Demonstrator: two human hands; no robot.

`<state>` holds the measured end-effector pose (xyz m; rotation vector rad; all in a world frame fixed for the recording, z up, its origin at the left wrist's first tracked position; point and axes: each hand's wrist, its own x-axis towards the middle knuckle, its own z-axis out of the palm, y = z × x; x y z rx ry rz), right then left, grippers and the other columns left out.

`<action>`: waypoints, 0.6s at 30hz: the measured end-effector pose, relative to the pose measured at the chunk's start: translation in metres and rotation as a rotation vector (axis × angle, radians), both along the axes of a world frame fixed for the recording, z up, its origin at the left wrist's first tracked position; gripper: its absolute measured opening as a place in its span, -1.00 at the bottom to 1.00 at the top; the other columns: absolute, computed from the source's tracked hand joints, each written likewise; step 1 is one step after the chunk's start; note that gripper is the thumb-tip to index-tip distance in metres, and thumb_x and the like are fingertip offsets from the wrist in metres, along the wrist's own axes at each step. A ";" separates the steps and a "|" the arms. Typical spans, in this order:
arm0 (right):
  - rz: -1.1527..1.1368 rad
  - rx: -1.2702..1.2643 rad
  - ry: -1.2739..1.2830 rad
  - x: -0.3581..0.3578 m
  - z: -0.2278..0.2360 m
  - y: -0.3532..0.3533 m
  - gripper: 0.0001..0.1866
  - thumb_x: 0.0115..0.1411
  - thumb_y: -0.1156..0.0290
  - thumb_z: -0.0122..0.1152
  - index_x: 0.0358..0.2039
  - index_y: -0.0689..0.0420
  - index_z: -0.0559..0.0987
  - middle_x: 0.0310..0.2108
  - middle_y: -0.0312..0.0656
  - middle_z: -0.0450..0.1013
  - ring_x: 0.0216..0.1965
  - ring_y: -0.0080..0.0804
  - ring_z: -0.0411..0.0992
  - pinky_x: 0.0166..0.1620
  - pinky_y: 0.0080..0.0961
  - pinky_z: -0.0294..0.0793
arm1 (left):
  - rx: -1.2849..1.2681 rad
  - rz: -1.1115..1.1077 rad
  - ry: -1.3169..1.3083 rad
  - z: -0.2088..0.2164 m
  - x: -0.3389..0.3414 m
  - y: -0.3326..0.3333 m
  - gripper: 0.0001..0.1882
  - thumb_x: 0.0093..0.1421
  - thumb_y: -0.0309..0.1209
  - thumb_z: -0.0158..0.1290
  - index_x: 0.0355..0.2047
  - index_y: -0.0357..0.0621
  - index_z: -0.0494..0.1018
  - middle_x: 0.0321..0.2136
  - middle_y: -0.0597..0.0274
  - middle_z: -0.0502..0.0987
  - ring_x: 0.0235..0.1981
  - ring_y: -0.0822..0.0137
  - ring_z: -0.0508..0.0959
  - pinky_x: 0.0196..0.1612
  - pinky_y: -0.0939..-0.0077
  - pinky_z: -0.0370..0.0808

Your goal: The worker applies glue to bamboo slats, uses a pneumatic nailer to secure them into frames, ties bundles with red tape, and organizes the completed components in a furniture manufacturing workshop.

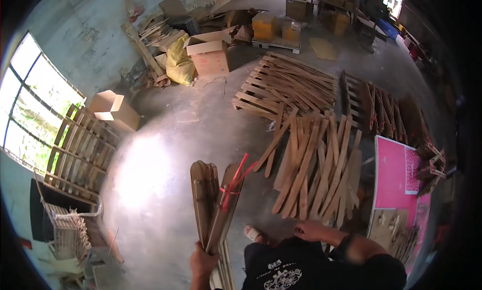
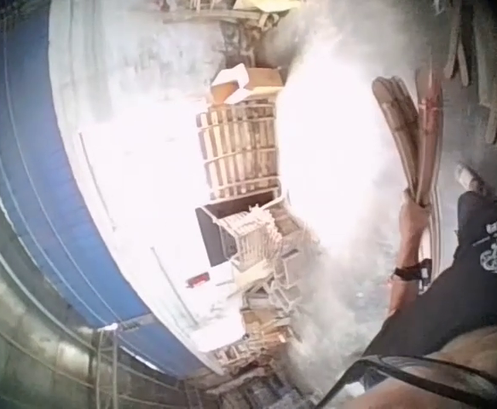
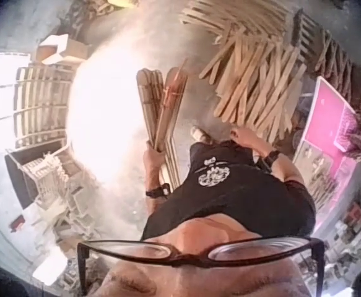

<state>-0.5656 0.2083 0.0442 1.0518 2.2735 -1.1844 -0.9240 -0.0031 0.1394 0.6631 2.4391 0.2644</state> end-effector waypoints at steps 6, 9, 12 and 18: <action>0.183 -0.011 0.025 -0.104 0.003 0.025 -0.61 0.27 0.06 0.17 -0.12 0.13 0.61 -0.18 -0.01 0.56 -0.11 0.04 0.54 -0.08 -0.03 0.51 | -0.009 -0.033 0.073 0.005 -0.086 0.017 -0.32 -0.10 -0.23 0.34 0.04 -0.11 0.36 -0.31 -0.16 0.65 -0.20 -0.27 0.62 -0.10 -0.05 0.55; 0.131 -0.002 0.054 -0.144 0.004 0.042 -0.61 0.27 0.07 0.17 -0.10 0.11 0.60 -0.18 -0.01 0.57 -0.09 0.03 0.54 -0.05 -0.05 0.51 | -0.049 -0.095 0.083 0.002 -0.129 0.036 -0.33 -0.11 -0.22 0.34 0.02 -0.11 0.37 -0.31 -0.16 0.65 -0.19 -0.26 0.62 -0.09 -0.06 0.55; 0.059 -0.059 0.089 -0.179 0.005 0.068 -0.62 0.26 0.08 0.18 -0.08 0.11 0.60 -0.17 -0.02 0.57 -0.09 0.01 0.54 -0.04 -0.08 0.51 | -0.111 -0.162 0.080 0.009 -0.168 0.069 -0.33 -0.11 -0.22 0.35 0.01 -0.12 0.37 -0.30 -0.17 0.65 -0.18 -0.25 0.62 -0.09 -0.06 0.54; 0.007 -0.048 0.078 -0.259 -0.028 0.139 -0.63 0.24 0.09 0.19 -0.10 0.09 0.62 -0.16 -0.03 0.57 -0.07 0.02 0.54 -0.02 -0.07 0.51 | -0.133 -0.290 0.048 -0.003 -0.248 0.142 -0.30 -0.11 -0.17 0.35 0.00 -0.16 0.36 -0.31 -0.21 0.64 -0.20 -0.26 0.62 -0.10 -0.06 0.54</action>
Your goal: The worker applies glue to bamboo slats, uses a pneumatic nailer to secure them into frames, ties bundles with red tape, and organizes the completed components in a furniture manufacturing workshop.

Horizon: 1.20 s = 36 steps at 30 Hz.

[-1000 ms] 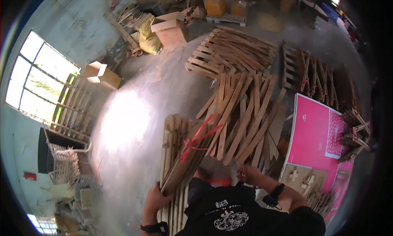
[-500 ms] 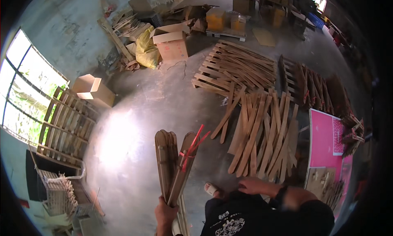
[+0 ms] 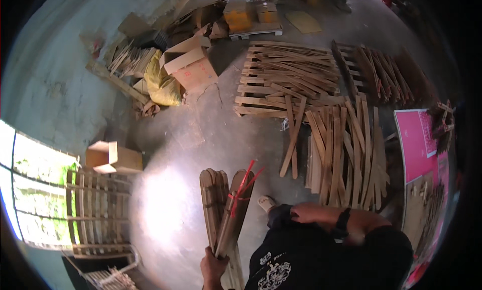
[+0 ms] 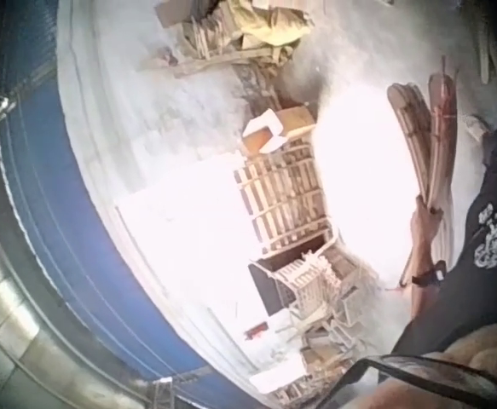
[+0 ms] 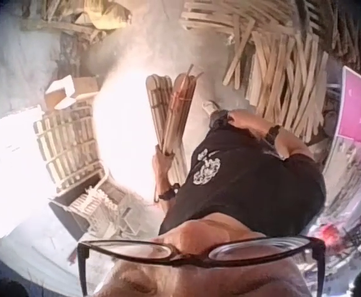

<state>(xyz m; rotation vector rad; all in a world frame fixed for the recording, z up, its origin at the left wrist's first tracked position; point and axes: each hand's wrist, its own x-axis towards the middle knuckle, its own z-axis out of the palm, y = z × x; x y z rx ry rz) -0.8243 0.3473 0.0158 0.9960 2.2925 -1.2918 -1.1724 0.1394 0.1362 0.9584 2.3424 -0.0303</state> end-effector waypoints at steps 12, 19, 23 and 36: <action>-0.088 0.230 0.125 -0.169 0.041 0.210 -0.63 0.21 0.11 0.21 -0.16 0.14 0.63 -0.23 0.04 0.58 -0.12 0.08 0.54 -0.05 -0.02 0.50 | 0.023 -0.156 -0.043 -0.012 -0.191 0.224 -0.24 -0.09 -0.07 0.34 0.00 -0.28 0.33 -0.33 -0.27 0.63 -0.22 -0.29 0.63 -0.14 -0.07 0.57; -0.276 -0.001 -0.143 -0.202 0.025 0.286 -0.60 0.23 0.05 0.17 -0.14 0.11 0.62 -0.15 0.06 0.58 -0.06 0.11 0.53 -0.04 -0.04 0.52 | 0.075 -0.345 -0.059 -0.017 -0.272 0.426 -0.22 -0.06 -0.07 0.30 0.06 -0.31 0.32 -0.29 -0.28 0.63 -0.18 -0.24 0.64 -0.08 0.01 0.57; -0.597 -0.006 -0.064 -0.220 0.025 0.315 -0.62 0.23 0.07 0.21 -0.06 0.04 0.62 -0.15 -0.07 0.61 -0.09 0.03 0.56 -0.08 -0.08 0.53 | 0.051 -0.441 -0.049 -0.006 -0.303 0.543 -0.17 -0.08 -0.08 0.30 0.11 -0.32 0.29 -0.24 -0.29 0.62 -0.13 -0.24 0.63 -0.04 0.01 0.55; -0.758 0.270 0.169 -0.306 -0.015 0.592 -0.67 0.18 0.18 0.21 -0.24 0.22 0.59 -0.33 0.13 0.56 -0.23 0.22 0.52 -0.19 0.08 0.49 | 0.061 -0.836 -0.128 0.044 -0.345 0.880 0.05 -0.06 0.01 0.36 0.30 -0.39 0.19 0.09 -0.32 0.50 0.09 -0.22 0.53 0.16 0.06 0.45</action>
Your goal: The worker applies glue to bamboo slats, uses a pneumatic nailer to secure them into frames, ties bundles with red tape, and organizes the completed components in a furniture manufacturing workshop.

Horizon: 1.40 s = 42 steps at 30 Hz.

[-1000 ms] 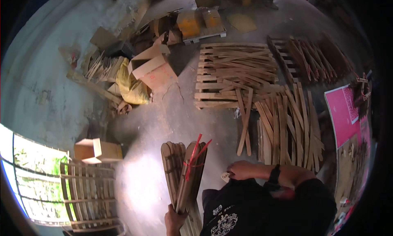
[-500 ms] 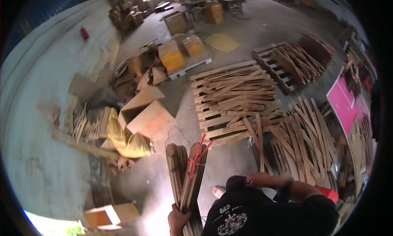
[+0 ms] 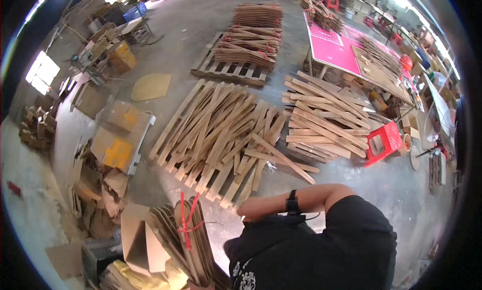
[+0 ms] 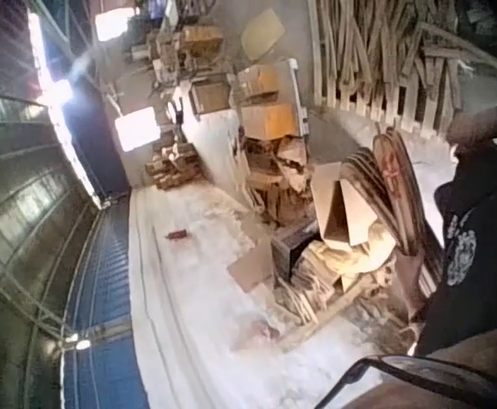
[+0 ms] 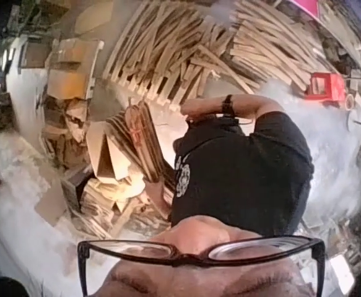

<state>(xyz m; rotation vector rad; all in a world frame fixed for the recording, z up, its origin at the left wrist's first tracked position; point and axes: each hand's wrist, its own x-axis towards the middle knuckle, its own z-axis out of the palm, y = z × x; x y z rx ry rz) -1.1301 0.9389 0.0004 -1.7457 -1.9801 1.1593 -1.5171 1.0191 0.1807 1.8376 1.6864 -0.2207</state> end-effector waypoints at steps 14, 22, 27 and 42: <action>-0.158 -0.170 -0.225 -0.016 0.020 0.193 -0.60 0.20 0.03 0.24 -0.17 0.11 0.63 -0.27 0.05 0.59 -0.17 0.14 0.56 -0.17 0.03 0.54 | 0.032 -0.138 0.109 -0.025 -0.012 0.295 -0.07 -0.20 -0.09 0.38 0.15 -0.23 0.29 -0.22 -0.28 0.62 -0.14 -0.27 0.62 0.00 0.01 0.54; -0.249 -0.316 -0.183 -0.020 0.053 0.310 -0.57 0.26 0.01 0.21 -0.01 0.03 0.59 -0.13 -0.05 0.60 -0.06 0.03 0.55 -0.03 -0.06 0.53 | 0.054 -0.150 0.040 -0.007 -0.027 0.424 -0.12 -0.15 -0.12 0.39 0.14 -0.26 0.31 -0.20 -0.27 0.63 -0.14 -0.25 0.62 0.00 0.00 0.54; -0.306 -0.368 -0.217 -0.001 0.074 0.370 -0.58 0.25 0.01 0.20 -0.08 0.08 0.61 -0.19 0.05 0.60 -0.06 0.12 0.54 -0.04 0.01 0.52 | 0.010 -0.185 0.095 -0.030 -0.024 0.505 -0.10 -0.16 -0.11 0.40 0.15 -0.26 0.31 -0.17 -0.20 0.63 -0.10 -0.19 0.63 0.04 0.05 0.53; -0.694 -0.247 -0.049 0.086 0.033 0.497 -0.60 0.25 0.05 0.12 -0.20 0.14 0.63 -0.26 0.07 0.60 -0.17 0.15 0.56 -0.15 0.01 0.53 | -0.065 -0.354 -0.008 0.010 0.139 0.733 0.17 0.08 0.30 0.22 0.38 -0.39 0.07 0.20 -0.23 0.41 0.18 -0.12 0.45 0.16 0.05 0.44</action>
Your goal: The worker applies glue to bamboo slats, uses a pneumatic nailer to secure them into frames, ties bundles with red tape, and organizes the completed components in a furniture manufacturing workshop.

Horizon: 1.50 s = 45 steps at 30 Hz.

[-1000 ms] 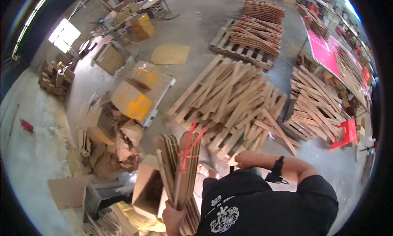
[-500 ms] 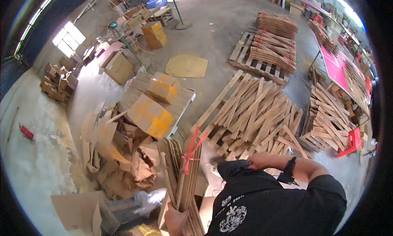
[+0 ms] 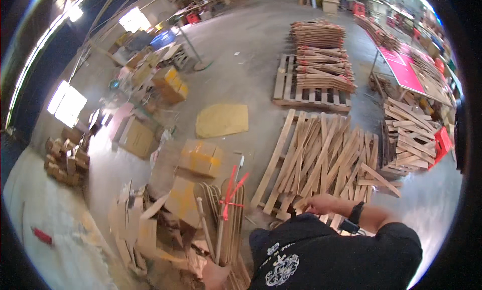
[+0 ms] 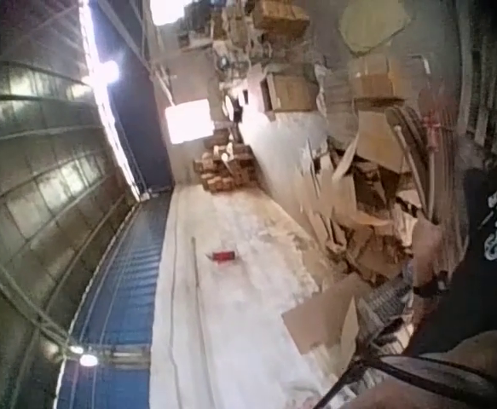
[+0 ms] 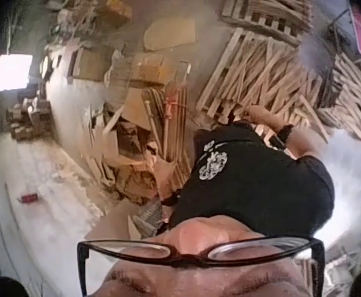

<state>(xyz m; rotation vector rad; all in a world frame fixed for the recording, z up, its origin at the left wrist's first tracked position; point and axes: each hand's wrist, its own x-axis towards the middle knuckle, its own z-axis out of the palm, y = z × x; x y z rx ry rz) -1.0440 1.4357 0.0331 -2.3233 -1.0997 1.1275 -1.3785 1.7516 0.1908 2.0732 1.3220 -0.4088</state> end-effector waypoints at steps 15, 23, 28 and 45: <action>-0.573 -0.018 0.065 0.027 0.005 0.053 -0.57 0.26 0.01 0.18 -0.03 0.04 0.59 -0.21 -0.06 0.63 -0.12 0.04 0.58 -0.09 -0.07 0.56 | 0.144 -0.591 0.091 -0.035 0.304 0.196 -0.02 0.01 0.00 0.30 0.30 -0.37 0.21 0.10 -0.34 0.48 0.15 -0.21 0.49 0.16 0.00 0.46; -0.492 0.113 0.114 0.211 -0.037 0.209 -0.62 0.27 0.08 0.13 -0.10 0.10 0.59 -0.23 0.09 0.57 -0.13 0.16 0.54 -0.10 0.01 0.52 | 0.111 -0.851 0.072 -0.085 0.497 0.259 -0.18 -0.03 -0.10 0.29 0.19 -0.32 0.35 -0.06 -0.35 0.57 0.02 -0.25 0.56 0.02 0.03 0.53; -0.202 0.199 -0.107 0.336 0.048 0.285 -0.62 0.28 0.09 0.14 -0.05 0.09 0.56 -0.15 0.03 0.54 -0.07 0.11 0.53 -0.05 -0.02 0.53 | -0.017 -0.932 -0.163 -0.098 0.586 0.313 -0.37 -0.07 -0.17 0.27 -0.01 -0.29 0.50 -0.15 -0.30 0.60 -0.07 -0.23 0.59 -0.04 -0.01 0.53; -0.535 0.564 -0.389 0.636 0.081 0.367 -0.78 0.26 0.27 0.25 -0.13 0.06 0.59 -0.23 -0.10 0.53 -0.15 -0.05 0.53 -0.07 -0.18 0.54 | 0.069 -1.397 0.097 -0.106 0.976 0.375 -0.20 0.01 0.14 0.23 0.10 -0.14 0.30 -0.25 -0.16 0.64 -0.20 -0.20 0.65 -0.13 0.01 0.58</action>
